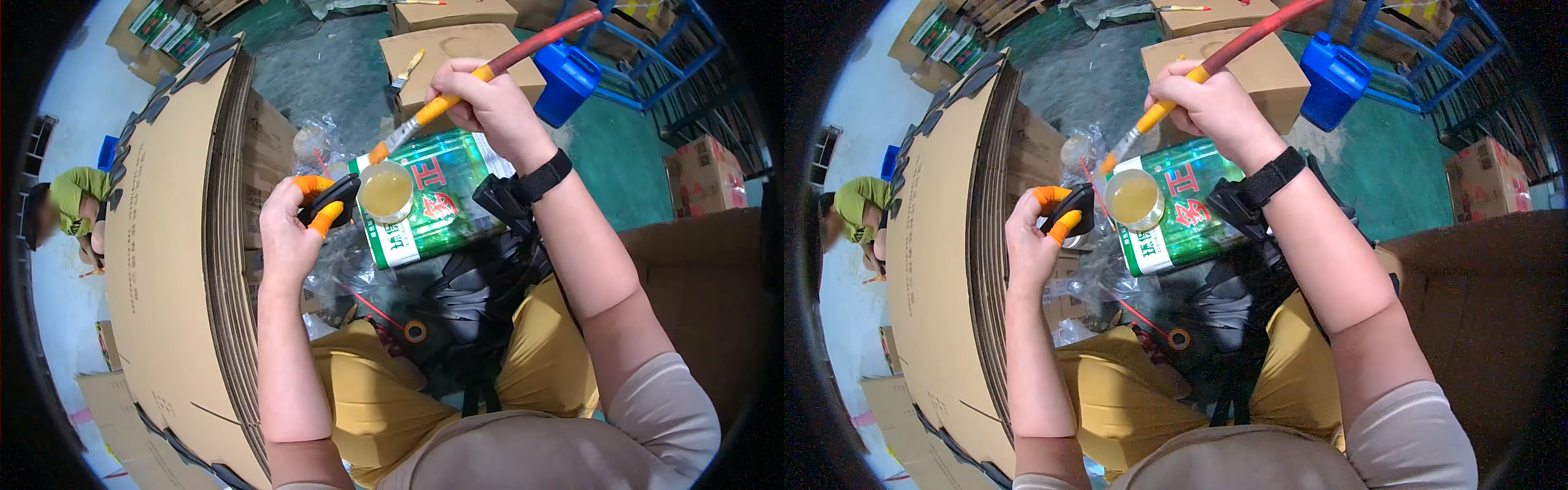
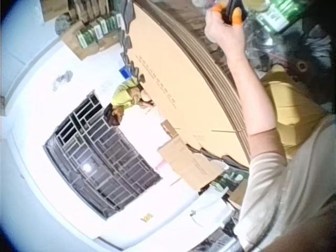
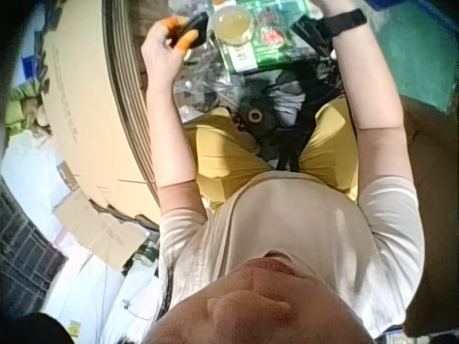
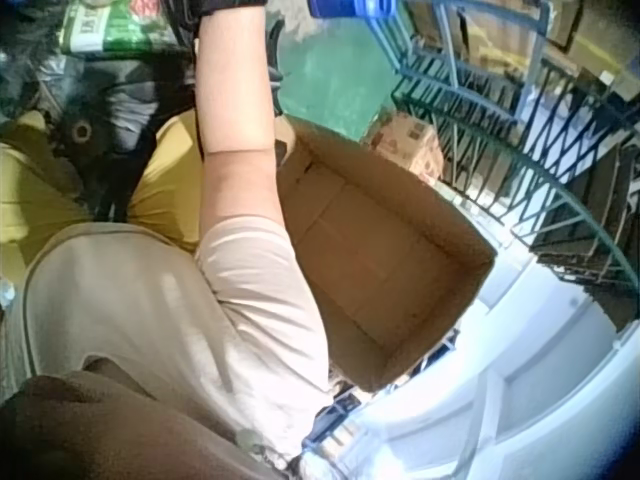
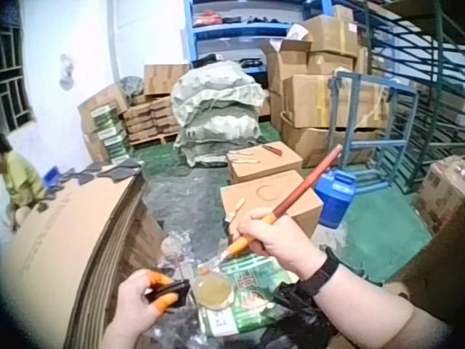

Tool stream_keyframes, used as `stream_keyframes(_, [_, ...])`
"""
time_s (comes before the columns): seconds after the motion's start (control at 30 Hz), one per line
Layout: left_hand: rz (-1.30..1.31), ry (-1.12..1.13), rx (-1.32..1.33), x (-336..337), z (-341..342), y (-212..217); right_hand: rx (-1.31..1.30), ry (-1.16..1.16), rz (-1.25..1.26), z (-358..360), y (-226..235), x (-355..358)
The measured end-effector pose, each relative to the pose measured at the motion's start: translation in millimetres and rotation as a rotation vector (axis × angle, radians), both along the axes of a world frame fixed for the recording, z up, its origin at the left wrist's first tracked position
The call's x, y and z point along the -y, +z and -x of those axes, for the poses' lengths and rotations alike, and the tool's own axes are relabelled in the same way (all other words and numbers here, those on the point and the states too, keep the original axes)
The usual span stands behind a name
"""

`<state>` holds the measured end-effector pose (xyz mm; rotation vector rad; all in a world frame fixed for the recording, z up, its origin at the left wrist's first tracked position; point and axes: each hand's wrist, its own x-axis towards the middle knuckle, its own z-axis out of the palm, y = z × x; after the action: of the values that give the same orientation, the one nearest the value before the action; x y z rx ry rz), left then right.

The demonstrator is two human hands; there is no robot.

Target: Applying adhesive or liquid coating to plastic motorcycle or vehicle parts using a brush.

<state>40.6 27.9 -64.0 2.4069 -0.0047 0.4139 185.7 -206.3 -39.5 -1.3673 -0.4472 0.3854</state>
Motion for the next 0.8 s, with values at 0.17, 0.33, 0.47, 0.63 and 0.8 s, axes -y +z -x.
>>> stream_keyframes(0.17, [0.034, -0.021, 0.020, 9.6, -3.3, 2.8, 0.016, 0.091, -0.084, 10.6, 5.3, -2.6])
stream_keyframes(0.33, [0.035, -0.034, 0.027, 12.7, -1.9, 6.6, 0.122, 0.034, 0.047, 11.6, 3.6, 3.7])
stream_keyframes(0.47, [0.018, -0.035, 0.101, 15.4, -1.1, 6.0, 0.035, 0.047, -0.077, 19.3, 15.3, 6.5])
stream_keyframes(0.63, [-0.027, -0.031, 0.111, 20.8, -1.4, 9.1, 0.294, 0.043, 0.065, 22.6, 15.0, 7.4])
stream_keyframes(0.8, [-0.050, -0.048, 0.041, 21.6, 2.0, 12.2, 0.131, 0.006, -0.011, 31.9, 28.3, 10.3])
